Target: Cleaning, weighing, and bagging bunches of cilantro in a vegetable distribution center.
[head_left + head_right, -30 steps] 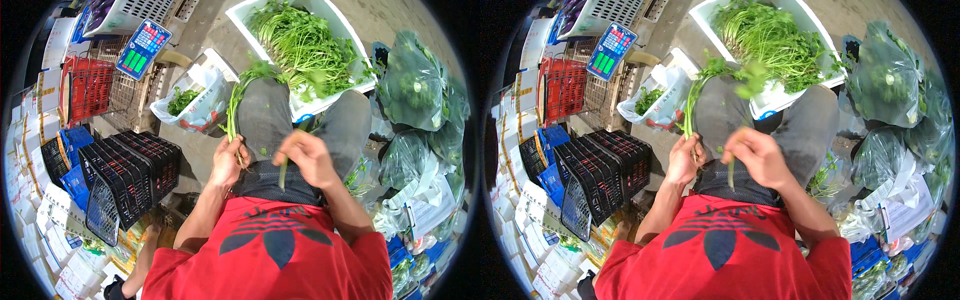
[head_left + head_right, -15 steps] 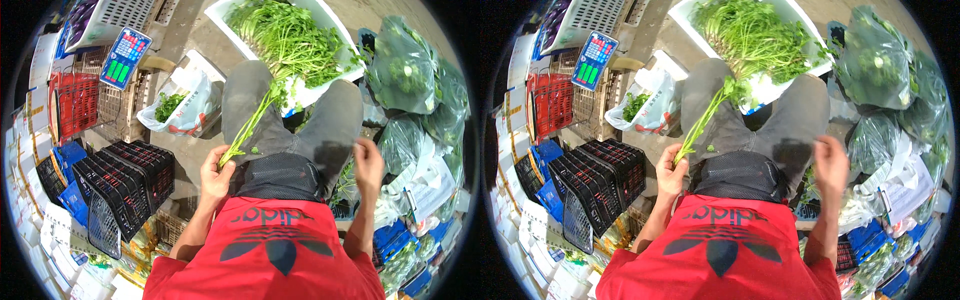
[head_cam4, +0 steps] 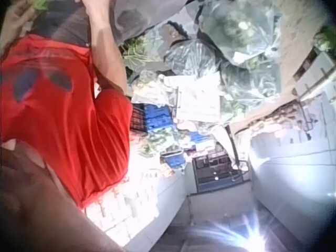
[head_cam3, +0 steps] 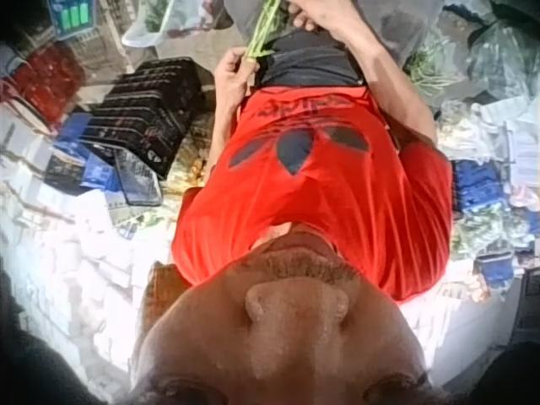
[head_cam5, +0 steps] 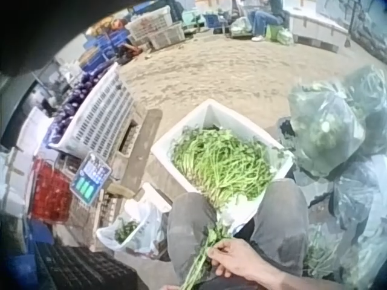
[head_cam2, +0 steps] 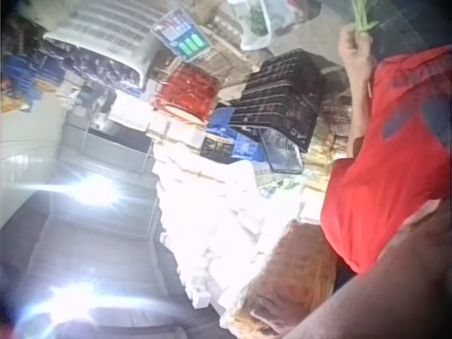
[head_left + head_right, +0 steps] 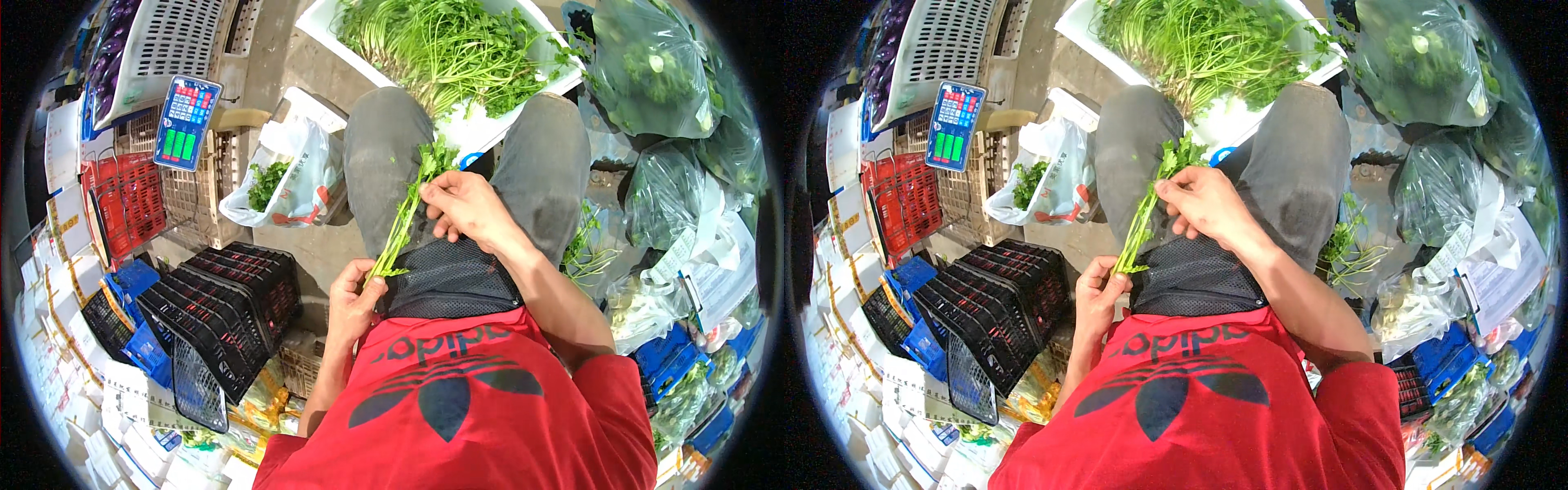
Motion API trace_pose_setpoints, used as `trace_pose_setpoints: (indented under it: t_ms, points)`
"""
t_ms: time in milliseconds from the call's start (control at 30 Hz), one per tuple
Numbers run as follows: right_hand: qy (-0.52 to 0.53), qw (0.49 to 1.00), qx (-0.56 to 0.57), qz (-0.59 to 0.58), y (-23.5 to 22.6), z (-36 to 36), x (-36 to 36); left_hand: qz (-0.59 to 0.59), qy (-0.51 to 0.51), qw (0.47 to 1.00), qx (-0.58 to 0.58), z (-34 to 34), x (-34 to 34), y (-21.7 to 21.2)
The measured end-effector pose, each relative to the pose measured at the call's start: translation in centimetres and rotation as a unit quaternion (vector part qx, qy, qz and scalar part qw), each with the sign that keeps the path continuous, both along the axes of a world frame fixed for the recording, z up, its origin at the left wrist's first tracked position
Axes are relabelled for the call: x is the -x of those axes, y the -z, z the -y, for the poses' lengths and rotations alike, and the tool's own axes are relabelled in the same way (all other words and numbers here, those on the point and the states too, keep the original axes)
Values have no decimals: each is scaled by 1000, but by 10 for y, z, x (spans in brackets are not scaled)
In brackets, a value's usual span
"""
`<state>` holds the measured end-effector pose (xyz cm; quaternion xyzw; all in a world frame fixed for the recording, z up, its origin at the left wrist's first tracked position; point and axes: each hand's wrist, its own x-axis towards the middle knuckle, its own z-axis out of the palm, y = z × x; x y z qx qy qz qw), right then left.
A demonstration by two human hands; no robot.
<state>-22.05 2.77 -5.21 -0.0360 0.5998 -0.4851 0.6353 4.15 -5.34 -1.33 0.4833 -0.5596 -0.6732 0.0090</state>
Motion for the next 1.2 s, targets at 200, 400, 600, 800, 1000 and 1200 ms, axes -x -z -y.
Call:
trace_pose_setpoints:
  t_ms: [200,400,600,800,1000,1200]
  points:
    - [139,980,92,106,10,-6,-4,-39,-31,998,-37,3,13,-3]
    - [195,942,266,54,-5,-23,1,-106,-238,941,-214,20,55,0]
    - [151,912,371,87,-75,-84,11,-35,-223,956,-187,36,91,6]
    - [466,860,143,-154,-94,-183,58,-99,-121,976,-153,69,140,-2]
    - [84,866,-355,-342,8,-323,78,-158,6,985,-65,52,179,-16]
    - [232,923,49,-302,-21,-182,61,-125,170,976,58,26,145,-25]
